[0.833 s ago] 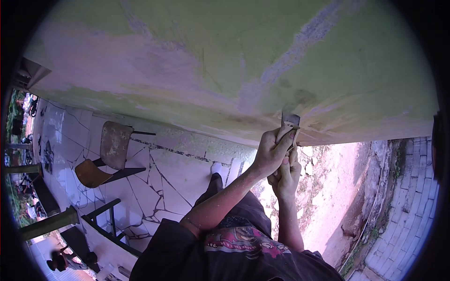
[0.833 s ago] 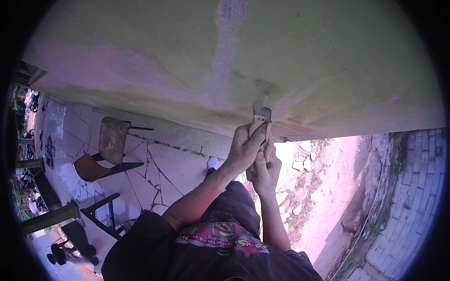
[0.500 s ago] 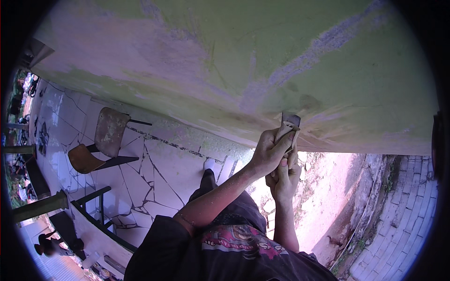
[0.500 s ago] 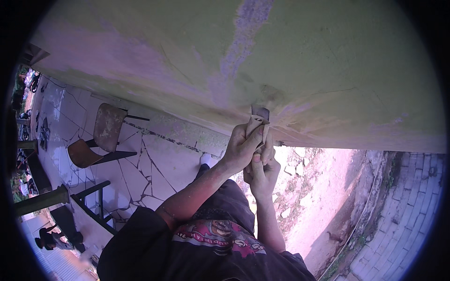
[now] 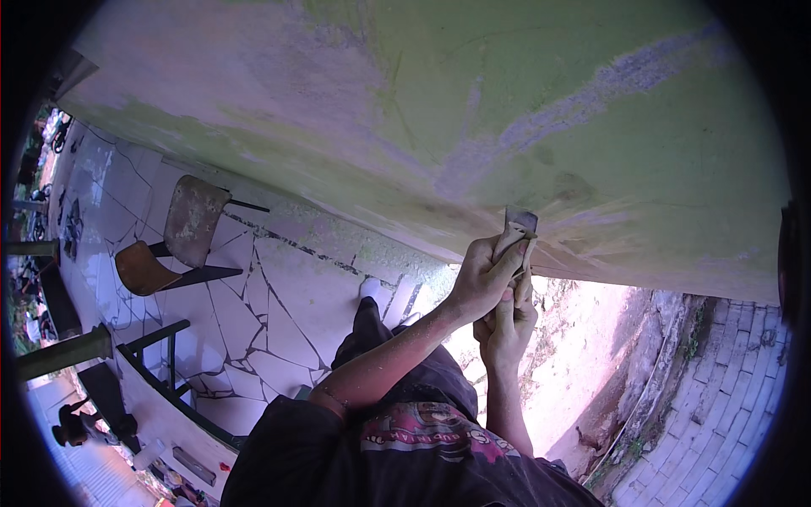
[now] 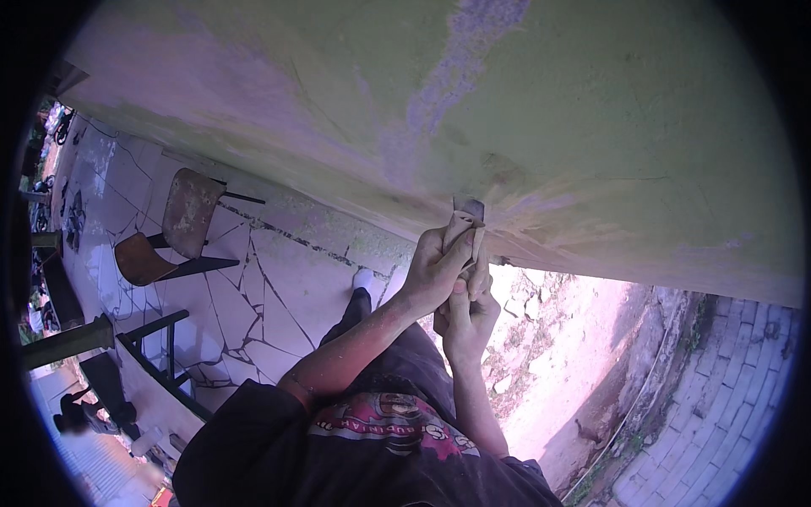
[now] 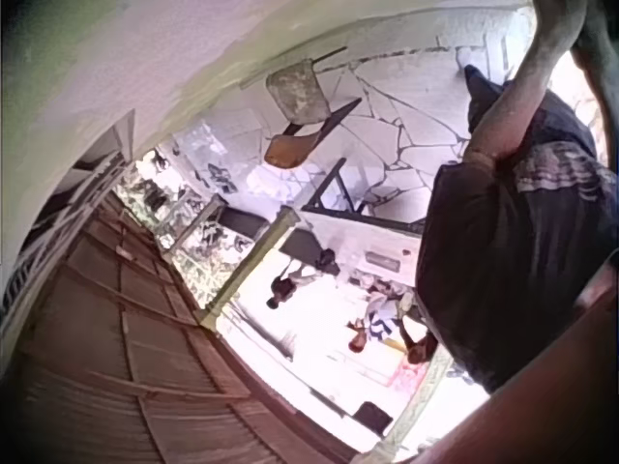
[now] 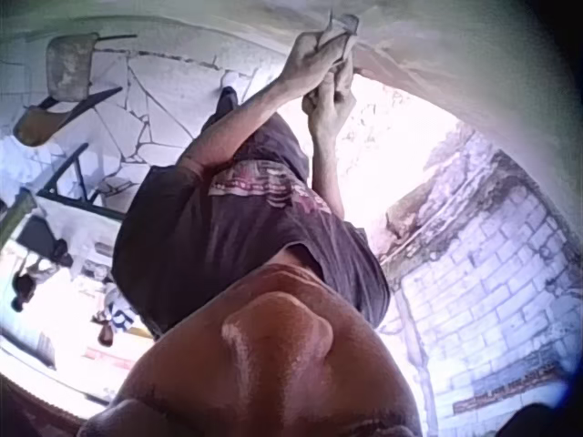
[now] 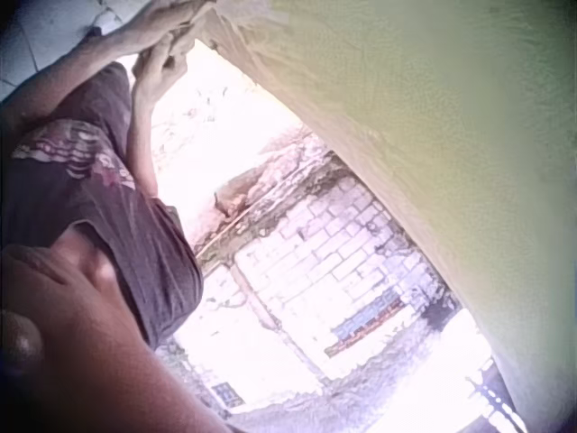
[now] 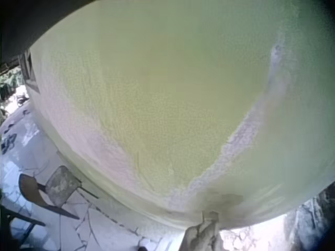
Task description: The person scrapes peeling paint from an exterior wall using a metal putty knife.
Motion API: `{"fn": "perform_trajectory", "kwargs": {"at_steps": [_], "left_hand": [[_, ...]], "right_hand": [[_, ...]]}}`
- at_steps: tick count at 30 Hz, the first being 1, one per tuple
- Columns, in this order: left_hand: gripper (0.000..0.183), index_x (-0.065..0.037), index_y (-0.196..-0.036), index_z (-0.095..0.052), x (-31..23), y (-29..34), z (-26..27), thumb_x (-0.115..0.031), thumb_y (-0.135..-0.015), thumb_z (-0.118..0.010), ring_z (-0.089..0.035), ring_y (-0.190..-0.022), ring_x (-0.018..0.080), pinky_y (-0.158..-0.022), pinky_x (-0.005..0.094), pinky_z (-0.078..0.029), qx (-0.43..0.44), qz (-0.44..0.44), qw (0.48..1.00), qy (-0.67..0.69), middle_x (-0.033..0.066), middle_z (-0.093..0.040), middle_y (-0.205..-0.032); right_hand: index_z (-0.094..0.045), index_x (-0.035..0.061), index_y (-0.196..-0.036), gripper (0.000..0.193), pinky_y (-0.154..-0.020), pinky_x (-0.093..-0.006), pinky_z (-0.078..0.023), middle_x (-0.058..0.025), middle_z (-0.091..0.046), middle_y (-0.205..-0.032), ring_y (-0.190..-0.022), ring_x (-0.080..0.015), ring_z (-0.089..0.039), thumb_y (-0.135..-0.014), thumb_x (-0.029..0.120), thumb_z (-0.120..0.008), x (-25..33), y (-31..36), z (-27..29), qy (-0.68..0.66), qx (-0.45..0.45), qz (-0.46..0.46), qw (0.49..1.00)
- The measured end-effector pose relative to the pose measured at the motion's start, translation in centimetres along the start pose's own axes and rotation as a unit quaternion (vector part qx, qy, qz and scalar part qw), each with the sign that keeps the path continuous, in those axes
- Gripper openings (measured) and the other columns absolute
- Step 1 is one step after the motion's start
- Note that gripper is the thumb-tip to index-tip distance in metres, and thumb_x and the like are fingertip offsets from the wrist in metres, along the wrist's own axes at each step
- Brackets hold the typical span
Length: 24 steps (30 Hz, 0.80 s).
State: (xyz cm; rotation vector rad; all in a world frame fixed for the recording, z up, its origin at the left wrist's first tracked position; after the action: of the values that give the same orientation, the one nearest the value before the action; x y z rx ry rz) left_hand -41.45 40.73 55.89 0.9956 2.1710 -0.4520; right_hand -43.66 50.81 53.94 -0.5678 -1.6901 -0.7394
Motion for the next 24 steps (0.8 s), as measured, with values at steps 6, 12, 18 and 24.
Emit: {"fn": "perform_trajectory", "kwargs": {"at_steps": [6,12,18,24], "left_hand": [[0.032,-0.005,-0.08,-0.049,2.2,1.4,1.1,-0.026,-0.104,-0.046,-0.051,-0.047,0.0101,-0.048,0.0274,-0.044,-0.026,0.091,0.994,0.06,0.0041,-0.053,-0.056],[0.032,-0.005,-0.08,-0.049,1.8,1.5,1.1,-0.026,-0.104,-0.045,-0.051,-0.048,0.0101,-0.049,0.0272,-0.044,-0.05,0.1,0.994,0.002,0.003,-0.052,-0.056],[0.032,-0.003,-0.08,-0.05,-0.6,-0.9,0.2,-0.025,-0.104,-0.046,-0.051,-0.048,0.009,-0.049,0.0257,-0.043,-0.008,-0.042,0.999,0.008,0.0031,-0.055,-0.056],[0.027,-0.004,-0.087,-0.051,2.0,0.5,2.0,-0.023,-0.104,-0.044,-0.049,-0.047,0.0081,-0.05,0.0243,-0.043,-0.032,0.025,0.999,0.034,0.0028,-0.052,-0.059]], "right_hand": [[-0.059,0.0005,-0.086,0.025,-0.044,-0.0195,-0.03,0.0019,-0.053,-0.065,-0.05,-0.0039,-0.043,-0.1,0.021,-0.056,-1.7,1.4,1.4,0.026,-0.024,-0.086,0.996],[-0.058,0.0012,-0.093,0.025,-0.033,-0.0211,-0.021,0.0065,-0.038,-0.052,-0.037,-0.002,-0.03,-0.102,0.023,-0.051,-1.2,1.3,0.3,-0.019,-0.029,-0.099,0.995],[-0.059,0.001,-0.082,0.027,-0.045,-0.0203,-0.034,0.0007,-0.052,-0.063,-0.051,-0.0051,-0.045,-0.099,0.022,-0.059,-0.5,-1.7,1.0,-0.003,0.055,-0.023,0.998],[-0.059,-0.0007,-0.087,0.027,-0.039,-0.0197,-0.03,0.0006,-0.051,-0.063,-0.048,-0.0037,-0.042,-0.101,0.022,-0.054,-2.1,-0.6,0.7,0.028,0.036,-0.049,0.998]]}}
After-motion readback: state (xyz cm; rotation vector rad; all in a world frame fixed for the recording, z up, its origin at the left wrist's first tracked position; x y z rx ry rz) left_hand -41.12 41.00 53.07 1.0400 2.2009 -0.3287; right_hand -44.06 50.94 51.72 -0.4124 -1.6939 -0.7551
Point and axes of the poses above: each hand's wrist, its own y-axis away from the middle knuckle, its own z-axis out of the back of the hand, x = y × z, the point moved 5 cm from there along -y, towards the middle knuckle
